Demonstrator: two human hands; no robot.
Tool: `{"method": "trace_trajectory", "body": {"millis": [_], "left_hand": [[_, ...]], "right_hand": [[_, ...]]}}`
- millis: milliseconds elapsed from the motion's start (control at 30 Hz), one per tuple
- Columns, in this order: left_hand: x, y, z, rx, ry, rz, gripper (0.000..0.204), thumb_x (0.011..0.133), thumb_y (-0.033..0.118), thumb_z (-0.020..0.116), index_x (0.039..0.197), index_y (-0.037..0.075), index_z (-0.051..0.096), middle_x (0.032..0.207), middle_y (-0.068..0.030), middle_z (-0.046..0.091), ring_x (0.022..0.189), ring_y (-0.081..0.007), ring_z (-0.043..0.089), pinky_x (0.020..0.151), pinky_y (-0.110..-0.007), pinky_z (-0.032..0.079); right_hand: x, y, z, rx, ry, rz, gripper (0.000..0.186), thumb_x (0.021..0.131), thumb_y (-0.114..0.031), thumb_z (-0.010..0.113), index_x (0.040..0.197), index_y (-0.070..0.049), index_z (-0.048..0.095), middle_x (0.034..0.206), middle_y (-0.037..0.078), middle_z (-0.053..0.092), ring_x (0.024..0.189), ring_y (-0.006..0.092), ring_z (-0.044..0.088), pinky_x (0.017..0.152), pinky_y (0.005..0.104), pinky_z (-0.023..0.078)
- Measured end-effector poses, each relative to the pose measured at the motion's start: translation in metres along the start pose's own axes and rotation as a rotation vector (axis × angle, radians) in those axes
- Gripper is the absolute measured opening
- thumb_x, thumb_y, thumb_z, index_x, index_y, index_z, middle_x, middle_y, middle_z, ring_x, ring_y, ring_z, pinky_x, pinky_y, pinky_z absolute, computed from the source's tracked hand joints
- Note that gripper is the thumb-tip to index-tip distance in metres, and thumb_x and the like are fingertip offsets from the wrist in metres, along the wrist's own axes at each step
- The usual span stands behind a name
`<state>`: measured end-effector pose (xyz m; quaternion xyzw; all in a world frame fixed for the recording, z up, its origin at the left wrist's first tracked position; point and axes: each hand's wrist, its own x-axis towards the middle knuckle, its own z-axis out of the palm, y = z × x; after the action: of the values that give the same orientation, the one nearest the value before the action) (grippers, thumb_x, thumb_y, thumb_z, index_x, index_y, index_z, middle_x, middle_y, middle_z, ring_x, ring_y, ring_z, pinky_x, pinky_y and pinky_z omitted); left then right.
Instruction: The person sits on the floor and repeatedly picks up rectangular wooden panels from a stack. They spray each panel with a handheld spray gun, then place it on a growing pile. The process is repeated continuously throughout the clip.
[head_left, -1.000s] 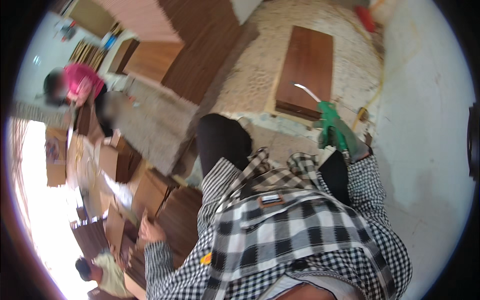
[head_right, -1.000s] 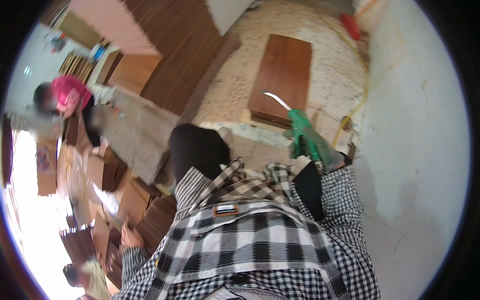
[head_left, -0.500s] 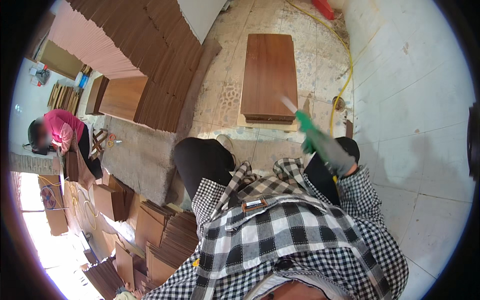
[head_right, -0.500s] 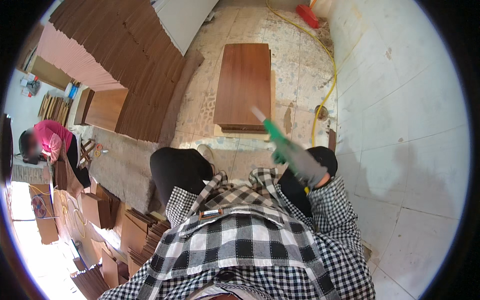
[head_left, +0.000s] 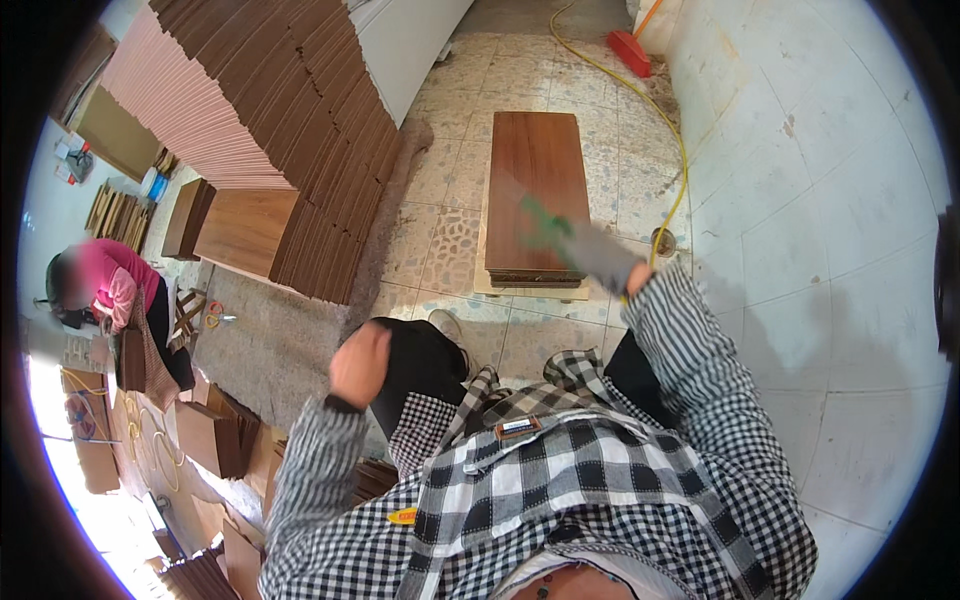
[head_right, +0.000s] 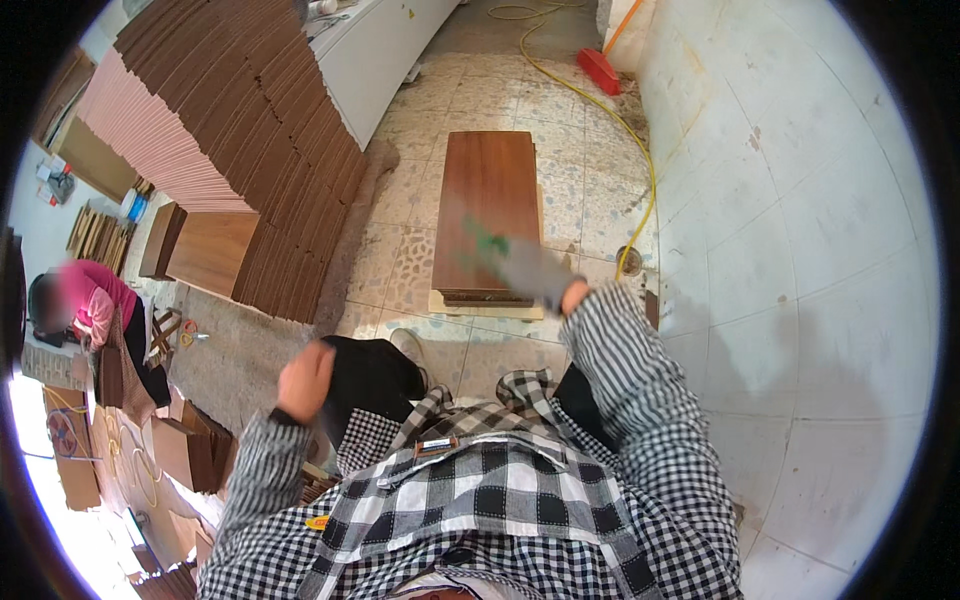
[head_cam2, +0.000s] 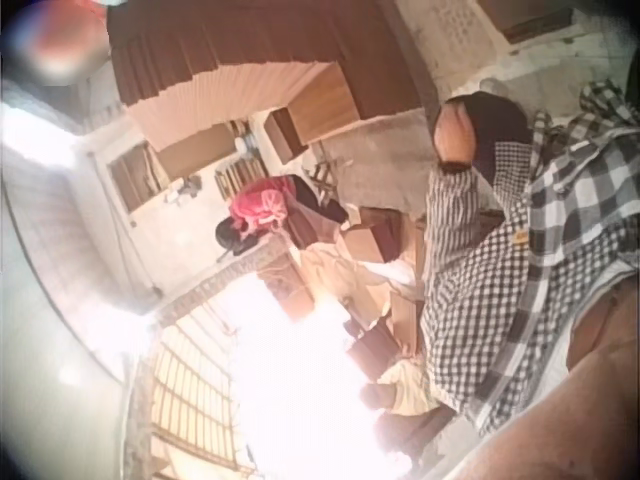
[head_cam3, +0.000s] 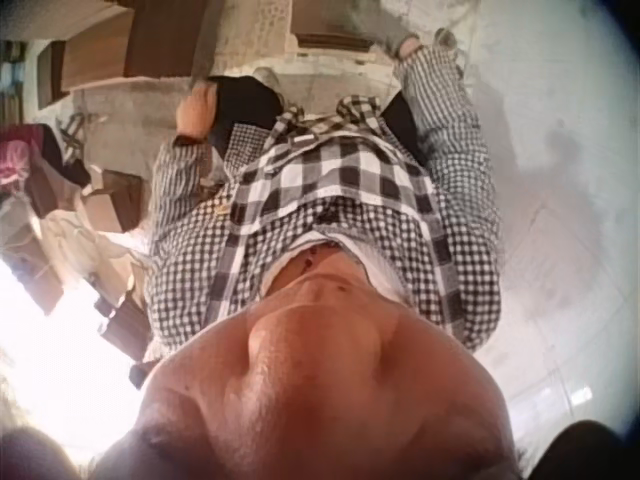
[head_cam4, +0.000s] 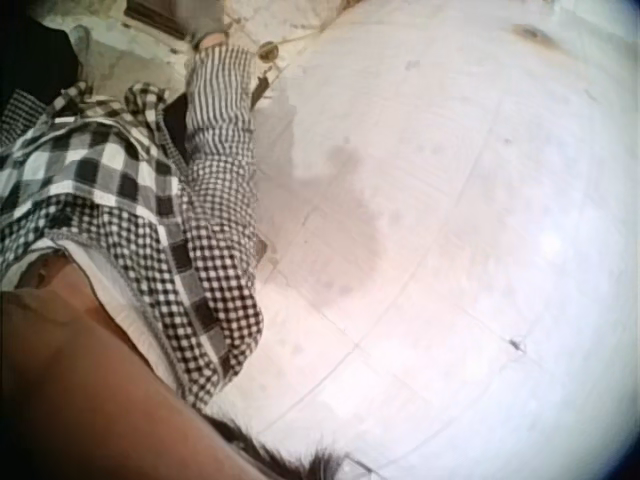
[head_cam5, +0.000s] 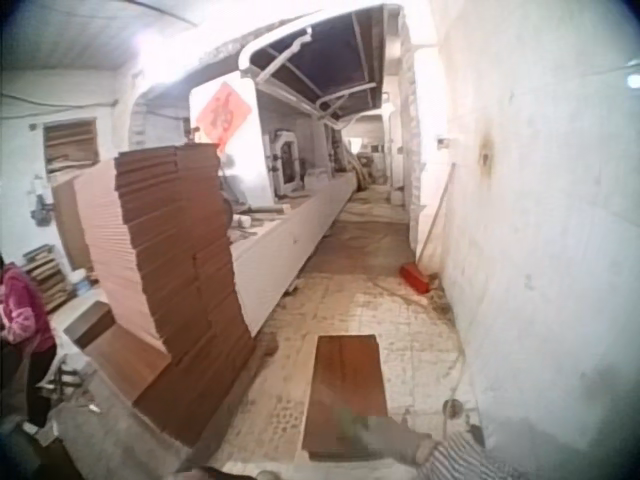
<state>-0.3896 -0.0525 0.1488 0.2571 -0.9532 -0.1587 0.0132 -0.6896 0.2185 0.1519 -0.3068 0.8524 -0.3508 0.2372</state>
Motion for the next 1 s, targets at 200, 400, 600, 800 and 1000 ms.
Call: {"method": "trace_trajectory", "body": {"millis": [200, 400, 600, 800, 1000], "left_hand": [[0.141, 0.098, 0.127, -1.097, -0.422, -0.544, 0.047, 0.094, 0.039, 0.068, 0.119, 0.001, 0.059, 0.091, -0.0108, 0.069, 0.071, -0.0179, 0.066, 0.059, -0.029, 0.053], [0.165, 0.092, 0.177, -1.294, -0.497, -0.617, 0.041, 0.094, 0.036, 0.070, 0.111, 0.001, 0.059, 0.097, -0.0124, 0.068, 0.074, -0.0163, 0.067, 0.060, -0.026, 0.055], [0.147, 0.104, 0.154, -1.206, -0.407, -0.555, 0.061, 0.095, 0.026, 0.071, 0.141, 0.002, 0.039, 0.099, -0.0125, 0.069, 0.070, -0.0160, 0.067, 0.061, -0.026, 0.057], [0.123, 0.048, 0.113, -0.723, -0.954, -0.212, 0.072, 0.098, 0.023, 0.065, 0.155, 0.008, 0.023, 0.096, -0.0153, 0.072, 0.074, -0.0191, 0.071, 0.060, -0.031, 0.058], [0.113, 0.069, 0.095, -0.916, -0.629, -0.506, 0.068, 0.106, 0.028, 0.050, 0.160, 0.018, 0.011, 0.147, -0.0249, 0.043, 0.123, -0.0377, 0.056, 0.097, -0.054, 0.052]], "right_hand": [[0.001, 0.023, -0.024, 0.012, -0.093, 0.077, 0.063, 0.102, -0.056, 0.041, 0.116, 0.001, 0.062, 0.083, 0.018, 0.064, 0.078, 0.0259, 0.063, 0.071, 0.0404, 0.049], [-0.112, 0.024, -0.034, 0.205, -0.080, 0.401, 0.067, 0.101, -0.060, 0.042, 0.121, 0.002, 0.060, 0.080, 0.010, 0.060, 0.075, 0.0157, 0.059, 0.067, 0.0328, 0.049], [-0.203, 0.069, -0.033, 0.399, 0.157, 0.521, 0.048, 0.104, -0.040, 0.051, 0.127, 0.001, 0.056, 0.088, 0.005, 0.061, 0.075, 0.0132, 0.059, 0.067, 0.0288, 0.051], [-0.188, 0.047, -0.017, 0.179, -0.171, 0.214, 0.056, 0.102, -0.047, 0.050, 0.126, 0.002, 0.057, 0.090, 0.013, 0.066, 0.078, 0.0221, 0.062, 0.074, 0.0391, 0.051], [-0.093, -0.007, -0.002, 0.135, -0.363, 0.136, 0.071, 0.101, -0.062, 0.038, 0.128, 0.000, 0.059, 0.080, 0.018, 0.063, 0.075, 0.0264, 0.063, 0.070, 0.0425, 0.050]]}}
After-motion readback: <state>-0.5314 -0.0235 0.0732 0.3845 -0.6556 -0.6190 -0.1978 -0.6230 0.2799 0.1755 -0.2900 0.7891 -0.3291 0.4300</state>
